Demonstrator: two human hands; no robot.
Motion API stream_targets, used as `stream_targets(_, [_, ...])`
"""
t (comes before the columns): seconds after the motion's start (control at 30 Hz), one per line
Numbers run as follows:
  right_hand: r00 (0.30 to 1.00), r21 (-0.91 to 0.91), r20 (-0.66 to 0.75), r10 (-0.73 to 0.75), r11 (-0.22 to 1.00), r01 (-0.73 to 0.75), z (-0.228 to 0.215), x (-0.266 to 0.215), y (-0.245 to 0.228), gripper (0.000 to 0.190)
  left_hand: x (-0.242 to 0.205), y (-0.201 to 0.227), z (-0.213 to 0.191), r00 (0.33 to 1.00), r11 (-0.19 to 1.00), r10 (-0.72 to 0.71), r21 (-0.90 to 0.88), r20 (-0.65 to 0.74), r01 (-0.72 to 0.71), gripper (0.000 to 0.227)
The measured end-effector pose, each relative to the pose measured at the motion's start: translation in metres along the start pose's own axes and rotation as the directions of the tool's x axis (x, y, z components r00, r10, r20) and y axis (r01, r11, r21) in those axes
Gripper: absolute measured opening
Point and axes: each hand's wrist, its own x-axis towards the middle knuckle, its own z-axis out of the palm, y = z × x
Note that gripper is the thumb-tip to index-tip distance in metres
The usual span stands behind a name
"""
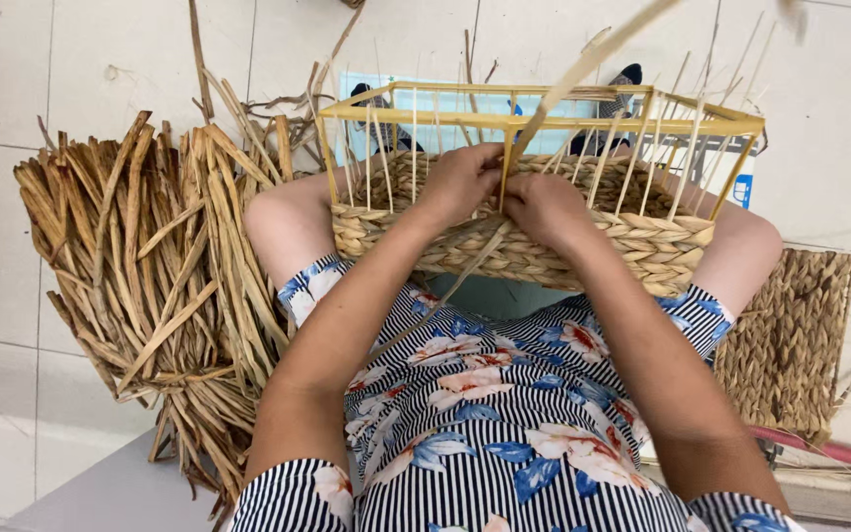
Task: The person weaves dried plant fibers around a wire frame by hand to form the sides and rim of a basket, pulling and tucking the fibers between the wire uprights while sitting on the floor.
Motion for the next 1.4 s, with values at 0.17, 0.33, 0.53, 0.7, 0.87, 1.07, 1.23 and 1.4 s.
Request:
stream_targets(0.17, [0.998, 0.001, -0.006, -0.056, 0.998, 0.056, 0.005, -0.024, 0.001, 0.021, -0.017, 0.019, -0.01, 0.987, 0.976, -0.153, 0.166, 0.058, 0.141, 0.031])
stream_targets(0.33, [0.846, 0.202, -0.514, -0.142, 0.938, 0.28, 0.02, -0.046, -0.002, 0.054, -0.065, 0.009, -0.001, 0.953, 0.932, -0.297, 0.235, 0.056, 0.276, 0.015])
stream_targets(0.53, [0.898, 0.411, -0.439, 0.021, 0.894, 0.179, 0.011, -0.033, -0.007, 0.042, -0.121, -0.01, 0.029, 0.977, 0.989, -0.12, -0.104, -0.176, 0.103, 0.005])
stream_targets(0.7, [0.957, 0.075, -0.289, 0.004, 0.997, 0.019, 0.02, -0.029, -0.015, 0.032, -0.157, -0.011, 0.045, 0.861, 0.919, 0.39, 0.189, -0.327, -0.345, 0.017])
stream_targets(0.87, [0.782, -0.202, -0.411, -0.469, 0.883, 0.423, 0.033, -0.024, -0.06, 0.008, -0.158, -0.008, -0.001, 0.825, 0.951, 0.31, 0.151, -0.472, -0.271, 0.015])
stream_targets(1.07, [0.537, -0.29, -0.239, -0.809, 0.588, 0.755, 0.07, -0.062, -0.126, 0.008, -0.117, -0.031, -0.062, 0.956, 0.979, -0.199, -0.076, -0.216, 0.187, 0.023])
stream_targets(1.23, [0.461, -0.25, -0.335, -0.822, 0.549, 0.798, 0.067, -0.065, -0.117, 0.028, -0.106, -0.039, -0.063, 0.994, 0.971, -0.104, 0.214, -0.012, 0.105, 0.022])
stream_targets(1.4, [0.908, -0.11, -0.264, -0.326, 0.945, 0.307, 0.024, -0.06, -0.074, 0.007, -0.149, -0.072, -0.114, 0.75, 0.822, -0.55, -0.398, -0.368, 0.408, 0.028])
